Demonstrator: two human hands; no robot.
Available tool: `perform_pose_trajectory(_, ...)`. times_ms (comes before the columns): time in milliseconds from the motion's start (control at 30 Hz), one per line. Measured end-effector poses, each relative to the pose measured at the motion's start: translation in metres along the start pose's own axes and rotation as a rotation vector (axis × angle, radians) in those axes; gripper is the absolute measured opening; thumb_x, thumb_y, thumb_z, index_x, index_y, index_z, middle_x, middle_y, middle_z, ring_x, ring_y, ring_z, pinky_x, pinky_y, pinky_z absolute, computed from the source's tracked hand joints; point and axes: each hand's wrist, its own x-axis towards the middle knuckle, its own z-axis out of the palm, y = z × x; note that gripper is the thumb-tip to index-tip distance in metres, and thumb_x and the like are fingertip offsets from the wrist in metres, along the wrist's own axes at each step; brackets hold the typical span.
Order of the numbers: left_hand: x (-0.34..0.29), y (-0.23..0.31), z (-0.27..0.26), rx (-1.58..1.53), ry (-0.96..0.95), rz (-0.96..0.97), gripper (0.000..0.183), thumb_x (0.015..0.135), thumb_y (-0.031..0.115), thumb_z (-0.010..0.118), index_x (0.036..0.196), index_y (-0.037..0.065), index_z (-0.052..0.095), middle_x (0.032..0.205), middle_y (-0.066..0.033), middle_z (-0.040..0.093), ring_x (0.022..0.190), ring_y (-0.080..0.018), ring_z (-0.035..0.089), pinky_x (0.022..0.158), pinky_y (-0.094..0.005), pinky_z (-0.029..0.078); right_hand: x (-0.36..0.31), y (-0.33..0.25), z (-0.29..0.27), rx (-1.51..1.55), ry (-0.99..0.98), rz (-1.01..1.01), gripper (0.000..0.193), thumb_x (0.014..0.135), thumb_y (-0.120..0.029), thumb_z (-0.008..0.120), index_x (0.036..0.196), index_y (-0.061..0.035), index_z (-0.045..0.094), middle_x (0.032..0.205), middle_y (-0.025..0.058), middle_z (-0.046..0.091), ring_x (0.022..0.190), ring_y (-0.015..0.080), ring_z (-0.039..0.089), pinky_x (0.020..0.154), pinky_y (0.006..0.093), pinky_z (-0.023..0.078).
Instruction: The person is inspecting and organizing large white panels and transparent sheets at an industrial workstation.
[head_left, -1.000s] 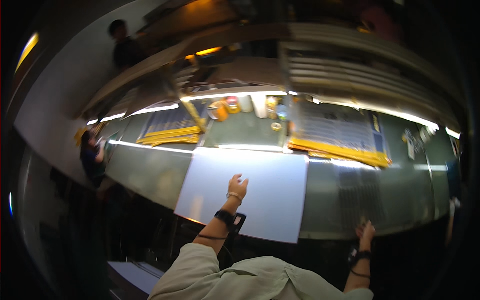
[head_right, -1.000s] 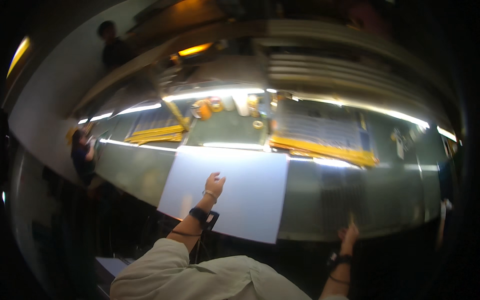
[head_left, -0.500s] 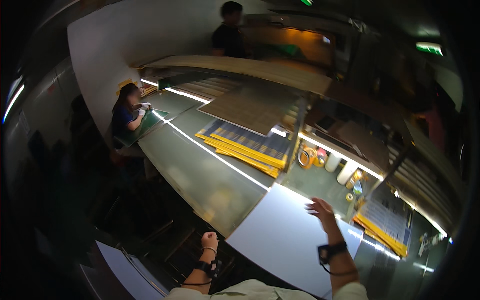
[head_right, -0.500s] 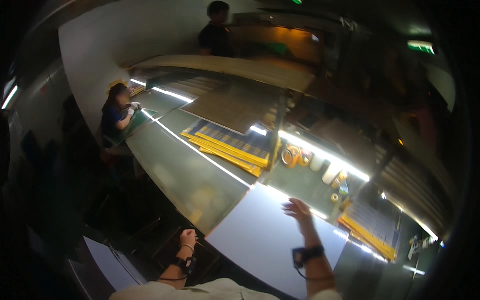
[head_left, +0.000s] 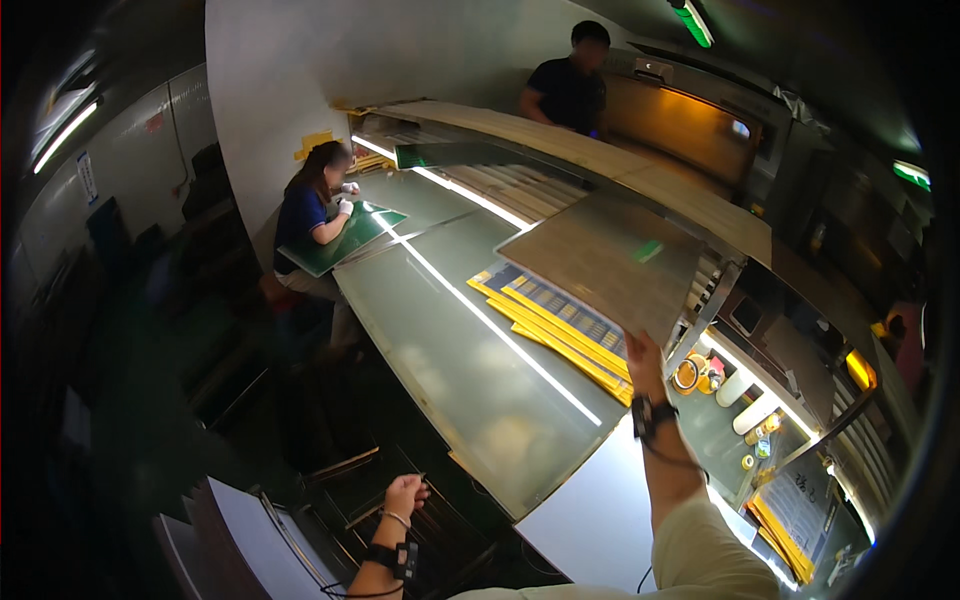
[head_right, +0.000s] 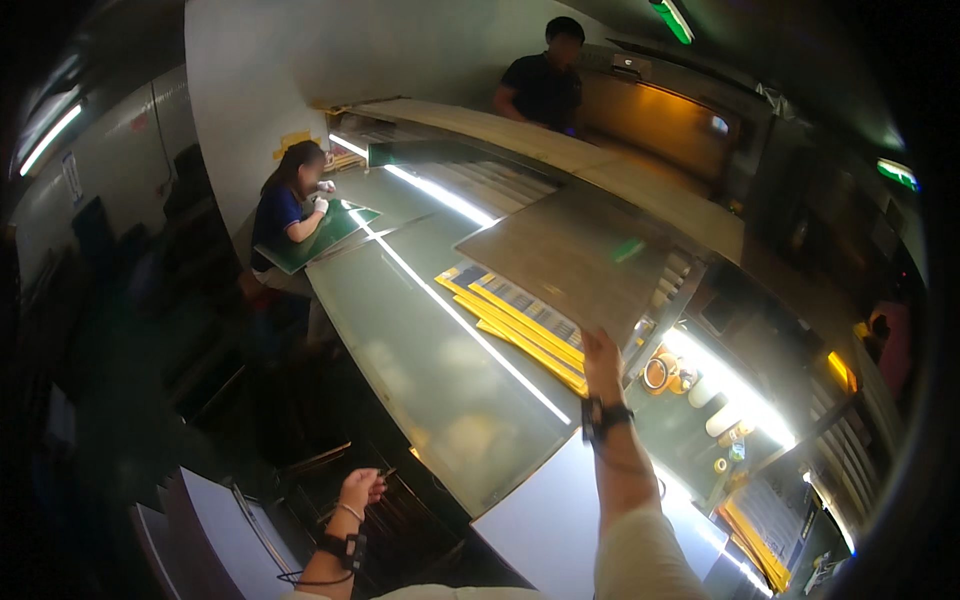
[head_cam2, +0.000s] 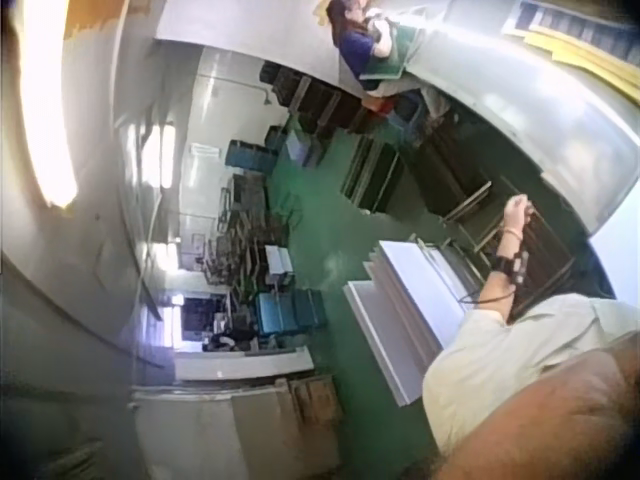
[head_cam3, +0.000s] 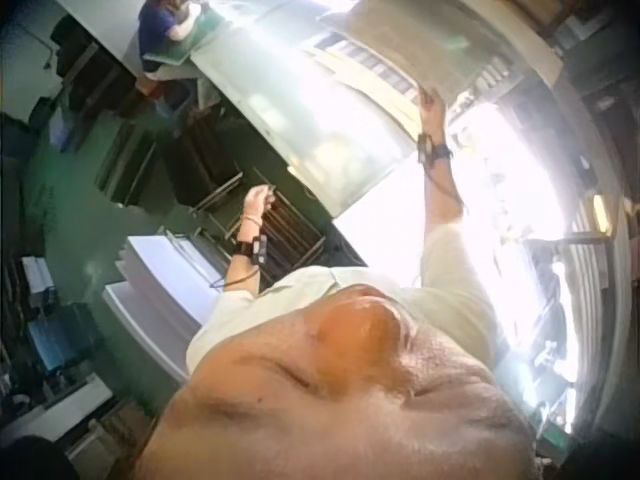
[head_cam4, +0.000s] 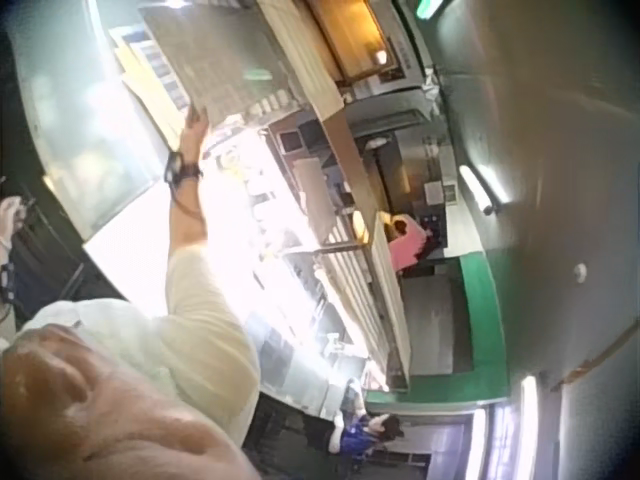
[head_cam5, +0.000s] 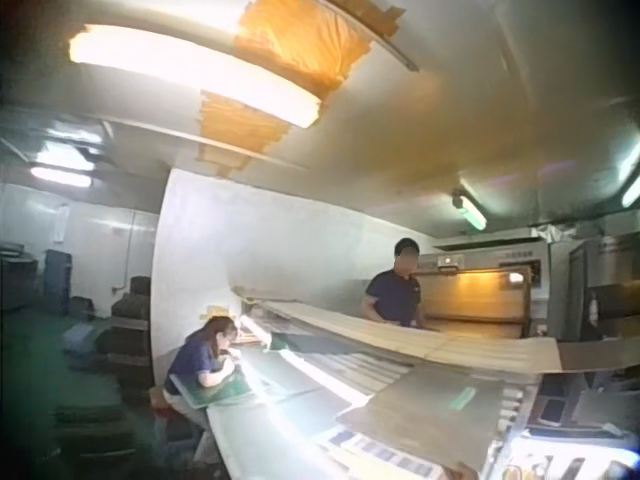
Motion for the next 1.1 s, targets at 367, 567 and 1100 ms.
perform_pose_trajectory(367,-0.003,0.112,0.062,-0.932,-0.902,-0.096,0.082,0.078,0.063,0.039,0.127,-0.002,0.033,0.129,-0.0135,0.040,0.117,-0.0266,0.039,0.097,-0.0396,0.030,-0.150,-0.066,-0.120,1.127,-0.205,0.952,0.033,0.082,-0.004,0.051,0.114,0.0023,0.045,0.109,0.0132,0.055,0.097,0.0215,0.056,0.082,0.0322,0.048)
perform_pose_trajectory(567,0.006,0.016,0.022,-0.764,-0.444,-0.106,0.035,0.081,0.006,0.055,0.113,-0.006,0.046,0.112,-0.0173,0.052,0.104,-0.0272,0.050,0.089,-0.0376,0.041,-0.156,0.008,-0.055,0.965,-0.423,1.190,0.025,0.087,-0.008,0.044,0.105,0.0076,0.047,0.100,0.0175,0.058,0.092,0.0270,0.058,0.082,0.0367,0.049)
perform_pose_trajectory(1100,0.084,-0.001,0.071,-0.653,-0.159,-0.022,0.041,0.089,0.028,0.040,0.114,-0.004,0.043,0.111,-0.0170,0.051,0.101,-0.0291,0.051,0.091,-0.0424,0.039,-0.234,-0.101,0.149,-0.247,-1.047,-0.308,0.051,0.070,-0.032,0.063,0.104,0.0031,0.046,0.120,0.0254,0.041,0.109,0.0456,0.038,0.093,0.0502,0.031)
